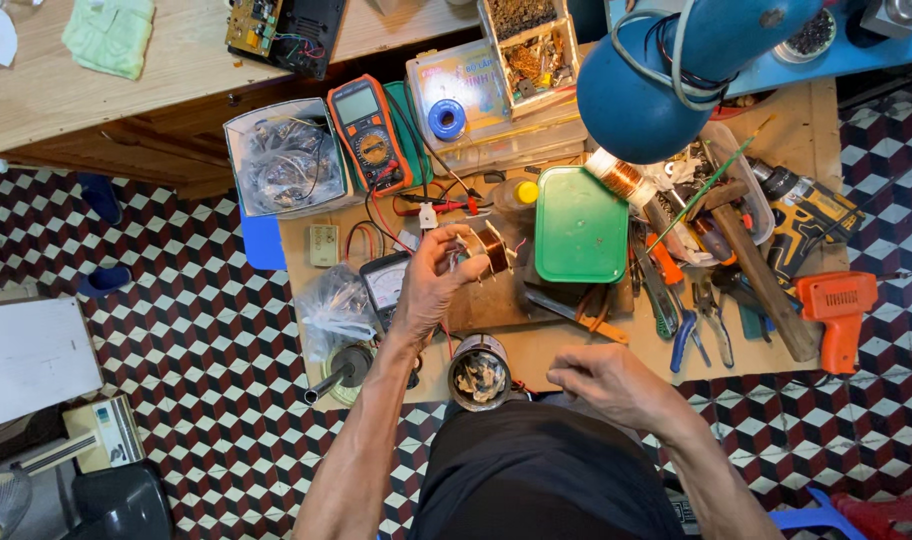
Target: The person works on a small copper-wound coil assembly at a cluttered workbench. They apply a liquid from a bottle using a brush to the coil, then use pliers to trim or adjust wires. The person handles the coil and tools throughout the clip.
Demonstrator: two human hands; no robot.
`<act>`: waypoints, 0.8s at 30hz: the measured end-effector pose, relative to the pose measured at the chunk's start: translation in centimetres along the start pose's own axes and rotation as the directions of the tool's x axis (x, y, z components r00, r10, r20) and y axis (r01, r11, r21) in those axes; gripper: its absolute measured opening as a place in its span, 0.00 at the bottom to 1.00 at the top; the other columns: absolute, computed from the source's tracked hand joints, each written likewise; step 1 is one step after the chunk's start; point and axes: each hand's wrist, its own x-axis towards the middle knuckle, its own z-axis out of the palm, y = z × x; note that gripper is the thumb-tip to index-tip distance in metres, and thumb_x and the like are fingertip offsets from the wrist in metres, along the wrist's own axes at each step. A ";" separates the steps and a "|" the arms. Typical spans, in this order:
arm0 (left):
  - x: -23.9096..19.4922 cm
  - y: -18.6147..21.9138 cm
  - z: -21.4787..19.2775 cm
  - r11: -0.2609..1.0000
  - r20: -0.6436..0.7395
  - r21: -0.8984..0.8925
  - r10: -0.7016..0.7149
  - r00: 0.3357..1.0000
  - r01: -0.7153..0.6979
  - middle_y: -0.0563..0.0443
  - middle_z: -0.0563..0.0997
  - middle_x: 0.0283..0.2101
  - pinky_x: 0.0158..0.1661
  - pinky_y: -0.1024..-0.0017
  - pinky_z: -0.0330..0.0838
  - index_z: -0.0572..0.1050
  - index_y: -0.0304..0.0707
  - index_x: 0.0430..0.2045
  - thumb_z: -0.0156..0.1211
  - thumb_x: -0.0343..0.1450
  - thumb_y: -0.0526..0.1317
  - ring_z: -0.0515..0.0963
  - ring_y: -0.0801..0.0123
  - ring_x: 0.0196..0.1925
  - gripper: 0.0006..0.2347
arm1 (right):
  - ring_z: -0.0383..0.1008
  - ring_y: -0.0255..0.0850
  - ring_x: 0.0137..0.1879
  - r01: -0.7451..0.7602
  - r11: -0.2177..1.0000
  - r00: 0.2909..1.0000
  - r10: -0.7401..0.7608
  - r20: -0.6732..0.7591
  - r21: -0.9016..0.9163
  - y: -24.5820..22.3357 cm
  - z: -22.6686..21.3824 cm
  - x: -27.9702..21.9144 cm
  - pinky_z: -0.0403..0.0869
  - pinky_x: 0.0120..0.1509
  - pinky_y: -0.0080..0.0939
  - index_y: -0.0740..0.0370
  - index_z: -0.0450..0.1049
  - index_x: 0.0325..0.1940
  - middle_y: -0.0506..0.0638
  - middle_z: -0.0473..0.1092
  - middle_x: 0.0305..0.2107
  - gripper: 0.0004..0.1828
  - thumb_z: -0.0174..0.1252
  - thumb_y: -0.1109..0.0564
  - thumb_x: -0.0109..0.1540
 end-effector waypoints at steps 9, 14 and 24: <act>-0.7 2.9 -1.0 0.950 -0.052 -0.303 -0.092 0.994 0.072 0.48 0.82 0.47 0.46 0.69 0.81 0.74 0.34 0.50 0.67 0.68 0.47 0.83 0.70 0.46 0.21 | 0.78 0.40 0.29 0.076 0.994 0.995 -0.081 -0.063 -0.079 6.3 4.7 0.9 0.75 0.35 0.43 0.58 0.78 0.42 0.50 0.76 0.23 0.10 0.57 0.51 0.64; -2.8 4.4 -1.1 0.928 -0.016 -0.364 -0.085 0.996 0.073 0.48 0.83 0.47 0.45 0.68 0.83 0.78 0.35 0.49 0.61 0.71 0.49 0.84 0.71 0.47 0.18 | 0.80 0.38 0.31 0.189 0.982 0.973 -0.185 -0.141 0.017 5.6 5.2 -0.2 0.78 0.36 0.40 0.58 0.78 0.41 0.47 0.79 0.27 0.07 0.57 0.55 0.64; -6.3 5.3 -1.3 0.878 0.139 -0.463 -0.061 0.988 0.119 0.51 0.84 0.43 0.44 0.65 0.81 0.76 0.33 0.52 0.61 0.73 0.46 0.83 0.69 0.44 0.18 | 0.79 0.38 0.28 0.261 0.955 0.903 -0.292 -0.315 -0.138 3.2 8.4 -6.6 0.77 0.31 0.39 0.60 0.79 0.40 0.48 0.77 0.26 0.06 0.60 0.57 0.63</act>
